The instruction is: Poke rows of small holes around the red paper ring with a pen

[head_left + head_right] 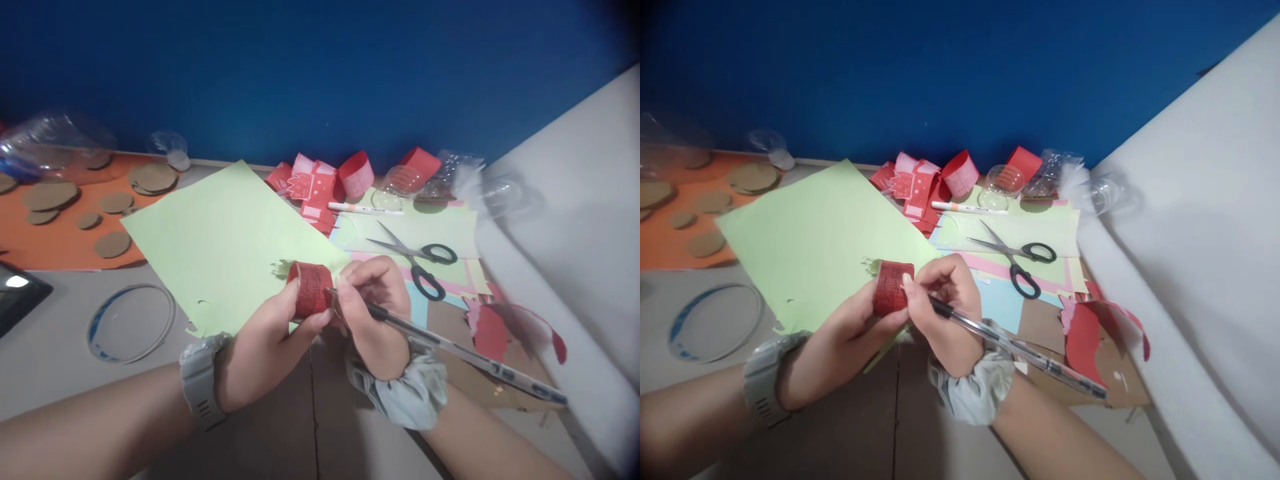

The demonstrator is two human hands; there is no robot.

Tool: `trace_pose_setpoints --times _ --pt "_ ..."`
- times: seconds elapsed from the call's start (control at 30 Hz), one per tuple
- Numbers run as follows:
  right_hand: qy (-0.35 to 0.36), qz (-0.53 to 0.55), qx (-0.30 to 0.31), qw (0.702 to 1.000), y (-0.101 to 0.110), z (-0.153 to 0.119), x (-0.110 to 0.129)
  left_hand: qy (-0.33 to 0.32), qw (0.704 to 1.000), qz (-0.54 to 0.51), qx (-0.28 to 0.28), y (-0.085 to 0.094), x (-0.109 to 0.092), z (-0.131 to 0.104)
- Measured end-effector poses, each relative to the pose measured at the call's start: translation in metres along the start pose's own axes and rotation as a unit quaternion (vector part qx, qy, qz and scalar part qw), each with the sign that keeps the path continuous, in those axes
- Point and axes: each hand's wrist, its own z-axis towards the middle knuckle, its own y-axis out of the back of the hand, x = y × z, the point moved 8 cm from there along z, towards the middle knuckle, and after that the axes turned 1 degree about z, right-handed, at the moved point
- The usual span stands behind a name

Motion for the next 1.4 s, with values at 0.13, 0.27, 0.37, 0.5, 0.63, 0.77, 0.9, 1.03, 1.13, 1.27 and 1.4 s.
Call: trace_pose_setpoints --times 0.13,0.27,0.37,0.5,0.63,0.77,0.9,1.03,1.13,1.27,1.4 --pt "0.015 0.033 -0.010 0.999 0.003 0.000 0.001 -0.003 0.999 -0.037 -0.005 0.000 0.002 0.001" --pt "0.028 0.018 0.027 0.999 0.001 -0.006 0.000 -0.020 0.999 -0.023 0.008 0.000 0.000 0.002" --pt "-0.010 0.016 0.048 0.999 -0.002 -0.007 -0.008 -0.017 1.000 -0.004 0.019 -0.001 -0.001 0.001" --pt "-0.057 0.041 0.050 0.996 -0.004 -0.006 -0.016 0.005 0.999 0.027 0.027 -0.003 0.003 0.000" --pt "-0.071 0.025 0.044 0.996 -0.005 -0.005 -0.017 0.001 0.999 0.033 0.038 -0.006 0.002 0.000" --pt "-0.074 0.009 0.043 0.996 -0.005 -0.004 -0.016 -0.005 0.999 0.026 0.044 -0.007 0.002 -0.001" --pt "-0.075 -0.001 0.048 0.996 -0.006 -0.005 -0.015 -0.004 0.999 0.026 0.041 -0.007 0.002 0.000" --pt "-0.072 -0.010 0.057 0.996 -0.006 -0.006 -0.015 -0.001 0.998 0.034 0.045 -0.009 0.003 0.002" --pt "-0.067 -0.025 0.063 0.995 -0.005 -0.006 -0.015 0.001 0.998 0.040 0.046 -0.009 0.004 0.001" --pt "-0.059 -0.047 0.072 0.995 -0.003 -0.006 -0.016 0.001 0.998 0.039 0.047 -0.009 0.004 0.000" --pt "-0.065 -0.025 0.079 0.994 -0.006 -0.006 -0.015 0.001 0.998 0.039 0.046 -0.009 0.004 -0.001"
